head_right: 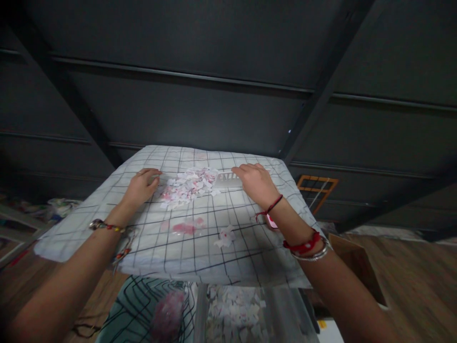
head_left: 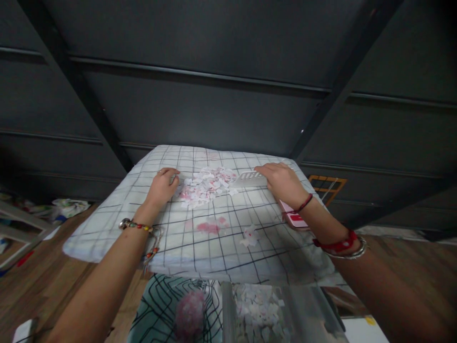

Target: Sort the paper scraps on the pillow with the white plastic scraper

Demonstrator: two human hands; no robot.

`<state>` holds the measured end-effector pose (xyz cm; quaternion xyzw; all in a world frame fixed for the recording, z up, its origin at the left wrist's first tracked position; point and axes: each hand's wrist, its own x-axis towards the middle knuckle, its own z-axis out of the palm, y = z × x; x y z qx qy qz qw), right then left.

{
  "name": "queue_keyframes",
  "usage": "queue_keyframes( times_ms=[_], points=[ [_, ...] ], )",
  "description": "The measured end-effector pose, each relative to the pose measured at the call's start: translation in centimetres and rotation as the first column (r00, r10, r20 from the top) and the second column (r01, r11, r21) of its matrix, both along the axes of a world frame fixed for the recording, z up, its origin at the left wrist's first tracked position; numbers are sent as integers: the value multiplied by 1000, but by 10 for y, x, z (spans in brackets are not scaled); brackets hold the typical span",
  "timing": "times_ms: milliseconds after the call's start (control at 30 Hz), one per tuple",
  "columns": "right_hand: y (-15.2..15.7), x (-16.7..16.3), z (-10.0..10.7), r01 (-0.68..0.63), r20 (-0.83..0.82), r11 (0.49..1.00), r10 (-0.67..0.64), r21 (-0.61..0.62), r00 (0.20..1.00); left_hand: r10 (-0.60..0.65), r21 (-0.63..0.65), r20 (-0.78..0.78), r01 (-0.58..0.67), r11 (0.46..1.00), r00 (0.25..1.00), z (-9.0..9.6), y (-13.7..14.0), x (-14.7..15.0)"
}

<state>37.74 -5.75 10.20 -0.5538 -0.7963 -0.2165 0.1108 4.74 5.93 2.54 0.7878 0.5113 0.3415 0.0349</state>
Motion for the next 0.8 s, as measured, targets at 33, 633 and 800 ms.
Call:
queue_keyframes(
  times_ms=[33,633,800],
  points=[
    [-1,0,0,1,-2,1000,-1,-5,1000,4,0,-3,-4,1000,1000,0,0,0],
    [-6,-8,1,15,-2,1000,-15,22,1000,14,-32,-50,-16,999,999,6,-3,4],
    [-4,-11,-3,17,12,1000,-17,6,1000,19,-37,-52,-21,999,998,8,-4,5]
  ],
)
